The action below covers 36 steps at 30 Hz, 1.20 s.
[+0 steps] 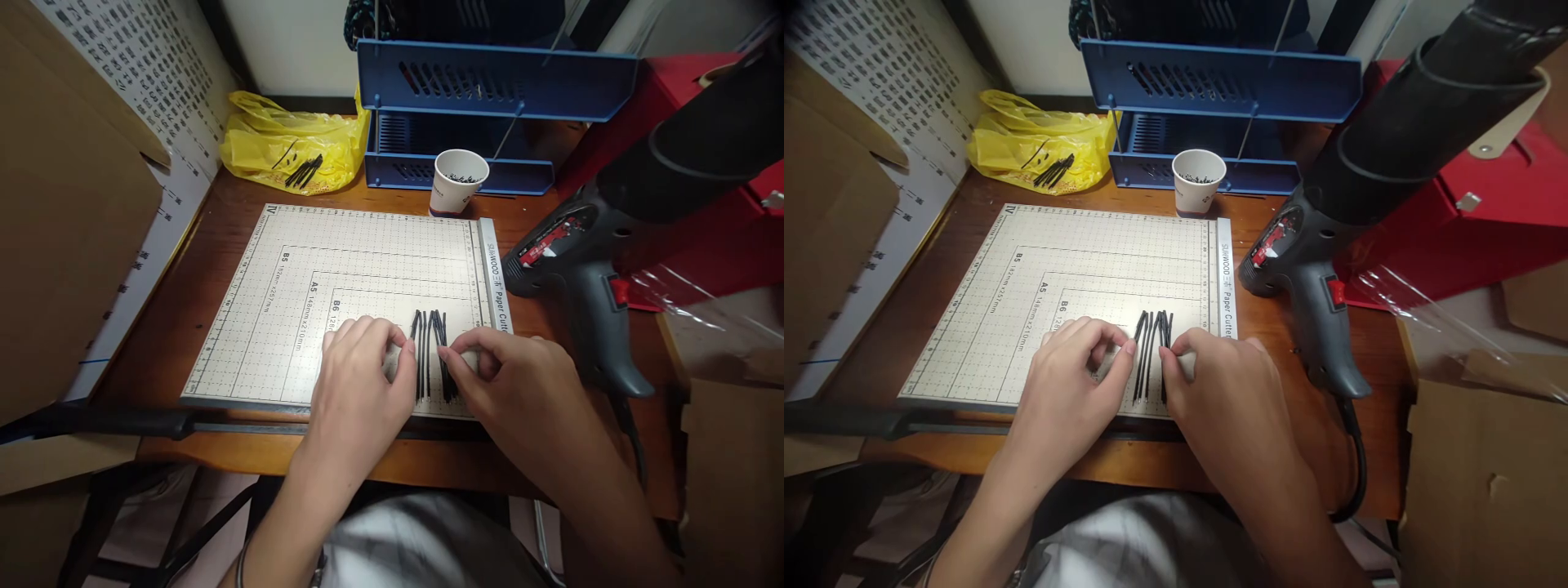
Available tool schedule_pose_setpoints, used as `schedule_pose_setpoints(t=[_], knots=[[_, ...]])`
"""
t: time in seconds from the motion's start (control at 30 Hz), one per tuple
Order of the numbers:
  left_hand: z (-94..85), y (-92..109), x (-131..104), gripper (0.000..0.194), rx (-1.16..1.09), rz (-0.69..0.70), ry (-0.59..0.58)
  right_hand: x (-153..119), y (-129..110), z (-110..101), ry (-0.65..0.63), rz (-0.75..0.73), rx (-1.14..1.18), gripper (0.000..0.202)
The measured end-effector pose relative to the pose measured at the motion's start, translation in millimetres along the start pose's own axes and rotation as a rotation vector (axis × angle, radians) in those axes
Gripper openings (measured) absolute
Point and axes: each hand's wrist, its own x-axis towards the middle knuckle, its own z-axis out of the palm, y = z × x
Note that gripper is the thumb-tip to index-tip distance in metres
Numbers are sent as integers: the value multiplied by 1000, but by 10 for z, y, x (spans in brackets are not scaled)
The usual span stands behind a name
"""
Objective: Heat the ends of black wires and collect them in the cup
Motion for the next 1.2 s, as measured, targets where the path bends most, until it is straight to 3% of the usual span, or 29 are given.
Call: schedule_pose_setpoints(t=[0.23,0.47,1.2], knots=[[30,-3,-2,16,30,9,31,-9,7,-4,29,-2,-37,18],[-19,-10,-15,14,-17,54,-31,-17,15,-11,24,6,-58,18],[4,4,-17,12,-1,25,-23,-1,44,29,-12,85,48,20]])
